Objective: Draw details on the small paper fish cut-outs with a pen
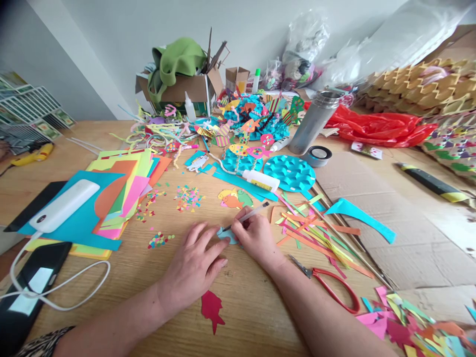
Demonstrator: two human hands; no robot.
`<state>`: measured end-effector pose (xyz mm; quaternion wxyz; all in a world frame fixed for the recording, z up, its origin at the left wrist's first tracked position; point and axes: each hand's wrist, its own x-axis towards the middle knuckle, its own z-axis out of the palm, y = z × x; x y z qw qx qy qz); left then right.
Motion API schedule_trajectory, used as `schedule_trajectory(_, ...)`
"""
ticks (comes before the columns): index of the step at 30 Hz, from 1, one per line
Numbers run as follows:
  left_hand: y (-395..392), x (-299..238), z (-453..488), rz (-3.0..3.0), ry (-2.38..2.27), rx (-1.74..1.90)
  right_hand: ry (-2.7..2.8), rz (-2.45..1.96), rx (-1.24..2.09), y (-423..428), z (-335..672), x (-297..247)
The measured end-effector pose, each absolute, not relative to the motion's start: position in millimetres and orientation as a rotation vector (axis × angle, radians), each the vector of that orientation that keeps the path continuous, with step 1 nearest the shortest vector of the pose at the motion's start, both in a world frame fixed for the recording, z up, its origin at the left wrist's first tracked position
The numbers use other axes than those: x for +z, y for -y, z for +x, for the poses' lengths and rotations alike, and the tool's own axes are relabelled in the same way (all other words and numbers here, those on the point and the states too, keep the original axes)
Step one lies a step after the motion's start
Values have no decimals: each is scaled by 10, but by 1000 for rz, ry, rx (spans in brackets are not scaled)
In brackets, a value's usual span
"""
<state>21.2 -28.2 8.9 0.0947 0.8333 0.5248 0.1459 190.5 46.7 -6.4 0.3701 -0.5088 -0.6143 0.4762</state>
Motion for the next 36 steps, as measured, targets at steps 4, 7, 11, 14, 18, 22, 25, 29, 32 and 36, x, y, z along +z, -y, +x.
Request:
schedule_trajectory(4, 280, 85, 211, 2468, -1560, 427, 1519, -1295, 1227, -459, 1903, -39)
schedule_trajectory(7, 282, 88, 216, 2467, -1562, 435, 1446, -1281, 1187, -437, 1898, -4)
schedule_trajectory(11, 287, 84, 223, 2468, -1594, 446, 1453, -1234, 1122, -408, 1891, 7)
schedule_trajectory(14, 288, 76, 224, 2468, -1616, 437, 1529, -1219, 1124, -407, 1895, -19)
schedule_trajectory(18, 293, 76, 221, 2462, -1598, 428, 1557, -1229, 1139, -432, 1908, -38)
schedule_trajectory(22, 298, 76, 220, 2454, -1598, 447, 1538, -1239, 1137, -454, 1907, -20)
schedule_trajectory(25, 298, 71, 220, 2456, -1595, 456, 1533, -1234, 1138, -454, 1902, -13)
schedule_trajectory(29, 294, 67, 220, 2462, -1599, 455, 1550, -1248, 1111, -454, 1901, -38)
schedule_trajectory(32, 293, 70, 220, 2468, -1594, 459, 1589, -1266, 1108, -466, 1904, -74)
schedule_trajectory(36, 296, 78, 220, 2466, -1594, 457, 1598, -1284, 1130, -479, 1905, -102)
